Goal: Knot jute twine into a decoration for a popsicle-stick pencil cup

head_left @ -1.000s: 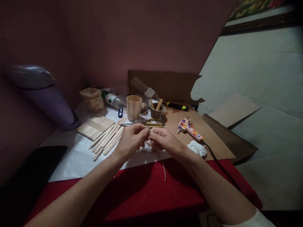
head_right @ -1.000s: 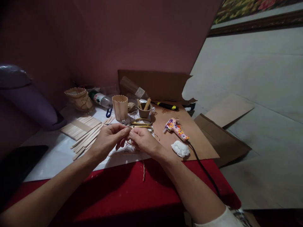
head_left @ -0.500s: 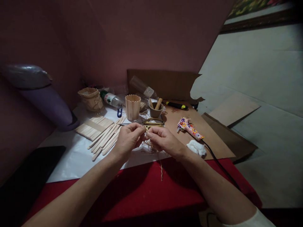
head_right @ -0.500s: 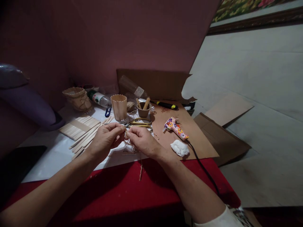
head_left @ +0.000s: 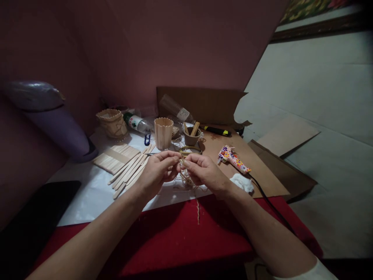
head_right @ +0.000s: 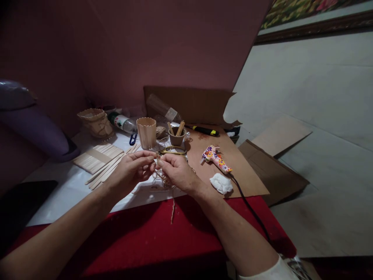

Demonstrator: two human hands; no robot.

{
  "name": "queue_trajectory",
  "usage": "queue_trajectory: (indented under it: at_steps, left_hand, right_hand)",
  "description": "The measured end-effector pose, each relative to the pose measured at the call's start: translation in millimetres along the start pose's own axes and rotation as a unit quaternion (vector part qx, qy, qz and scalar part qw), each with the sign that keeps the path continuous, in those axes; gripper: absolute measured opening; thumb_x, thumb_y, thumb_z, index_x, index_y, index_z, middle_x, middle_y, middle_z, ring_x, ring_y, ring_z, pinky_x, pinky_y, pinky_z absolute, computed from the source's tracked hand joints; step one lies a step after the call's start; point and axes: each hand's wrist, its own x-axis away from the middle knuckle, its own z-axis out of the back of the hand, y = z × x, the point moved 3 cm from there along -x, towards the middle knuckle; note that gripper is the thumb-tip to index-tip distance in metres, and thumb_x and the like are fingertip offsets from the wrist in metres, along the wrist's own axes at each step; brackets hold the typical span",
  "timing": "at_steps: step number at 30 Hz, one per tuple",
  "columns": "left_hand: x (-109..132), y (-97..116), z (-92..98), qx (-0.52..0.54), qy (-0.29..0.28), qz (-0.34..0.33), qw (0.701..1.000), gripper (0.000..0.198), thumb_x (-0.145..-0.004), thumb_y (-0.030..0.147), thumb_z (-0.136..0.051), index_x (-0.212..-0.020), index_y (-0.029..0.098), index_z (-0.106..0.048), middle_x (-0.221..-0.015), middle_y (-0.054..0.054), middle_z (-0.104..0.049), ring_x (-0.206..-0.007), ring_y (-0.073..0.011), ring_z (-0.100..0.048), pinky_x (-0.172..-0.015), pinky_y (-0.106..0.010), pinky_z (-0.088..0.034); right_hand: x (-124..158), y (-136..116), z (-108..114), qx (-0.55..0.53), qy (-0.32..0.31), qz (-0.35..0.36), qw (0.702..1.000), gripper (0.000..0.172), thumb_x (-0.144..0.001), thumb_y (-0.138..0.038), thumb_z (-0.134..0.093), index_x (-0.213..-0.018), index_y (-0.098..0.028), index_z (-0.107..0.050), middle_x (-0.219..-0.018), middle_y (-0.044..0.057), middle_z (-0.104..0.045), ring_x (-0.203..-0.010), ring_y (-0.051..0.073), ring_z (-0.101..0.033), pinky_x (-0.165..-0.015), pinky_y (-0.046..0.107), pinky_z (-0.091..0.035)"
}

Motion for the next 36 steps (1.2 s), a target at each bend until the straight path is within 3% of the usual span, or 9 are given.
queue_trajectory:
  at_steps: [3,7,12,17,23,28,36]
  left_hand:
    - [0.3,-1.2,1.1,-0.015,0.007,-0.006,1.0,0.014,-0.066,0.017,-0.067,-0.078,0.012,-0.065,-0.055,0.0,-0.057,-0.045,-0.0044,-0.042,-0.041,-0.017,-0.023]
    - [-0.6,-2.7,3.9,-0.063,0.012,-0.025,0.998,0.02,-0.062,0.024,-0.074,-0.077,0.012,-0.069,-0.056,0.001,-0.058,-0.045,-0.0035,-0.039,-0.042,-0.018,-0.024]
    - [-2.1,-1.1,4.2,-0.105,0.056,-0.026,0.993,0.021,-0.057,0.026,-0.077,-0.07,0.011,-0.07,-0.052,0.002,-0.055,-0.045,-0.0037,-0.039,-0.044,-0.019,-0.027]
    - [-0.7,3.0,1.4,-0.158,0.078,-0.05,0.983,0.02,-0.058,0.026,-0.075,-0.066,0.009,-0.069,-0.049,0.003,-0.052,-0.043,-0.0029,-0.035,-0.041,-0.018,-0.023]
    - [1.1,2.1,1.3,-0.147,0.069,-0.026,0.986,0.02,-0.061,0.028,-0.072,-0.063,0.01,-0.065,-0.044,0.006,-0.045,-0.041,-0.0018,-0.031,-0.04,-0.017,-0.02]
    - [-1.0,1.2,1.7,-0.136,0.058,-0.019,0.989,0.023,-0.057,0.028,-0.076,-0.064,0.01,-0.064,-0.045,0.006,-0.046,-0.041,-0.0018,-0.031,-0.04,-0.017,-0.02]
    - [-3.0,-4.2,6.1,-0.139,0.043,-0.001,0.989,0.02,-0.06,0.027,-0.073,-0.062,0.011,-0.061,-0.045,0.006,-0.044,-0.041,-0.0022,-0.03,-0.04,-0.018,-0.018]
  right_hand:
    - [-0.8,0.4,1.9,0.004,0.014,-0.001,1.0,0.022,-0.081,-0.035,-0.052,-0.07,-0.017,-0.047,-0.047,-0.009,-0.029,-0.039,0.005,-0.022,-0.038,0.019,-0.018]
    - [-2.6,4.2,4.0,0.031,0.024,0.005,0.999,0.026,-0.082,-0.037,-0.051,-0.066,-0.018,-0.043,-0.048,-0.009,-0.031,-0.04,0.005,-0.023,-0.039,0.019,-0.02]
    - [-6.1,10.5,6.5,0.122,0.034,0.038,0.991,0.028,-0.084,-0.034,-0.049,-0.063,-0.018,-0.04,-0.05,-0.007,-0.034,-0.043,0.006,-0.029,-0.043,0.02,-0.023]
    - [-5.7,9.1,6.2,0.176,0.024,0.059,0.982,0.026,-0.088,-0.03,-0.041,-0.065,-0.018,-0.042,-0.054,-0.005,-0.039,-0.048,0.007,-0.034,-0.046,0.02,-0.026]
    - [-3.7,9.6,8.0,0.211,0.045,0.064,0.974,0.025,-0.088,-0.027,-0.041,-0.069,-0.016,-0.053,-0.058,-0.002,-0.051,-0.049,0.008,-0.041,-0.048,0.021,-0.03]
    - [-2.3,6.8,9.4,0.268,0.074,0.086,0.957,0.024,-0.085,-0.026,-0.045,-0.069,-0.015,-0.06,-0.055,-0.002,-0.049,-0.05,0.009,-0.042,-0.049,0.022,-0.029]
    - [-0.5,-3.1,11.3,0.366,0.128,0.125,0.913,0.018,-0.081,-0.021,-0.05,-0.067,-0.015,-0.061,-0.065,0.001,-0.057,-0.059,0.011,-0.047,-0.056,0.024,-0.033]
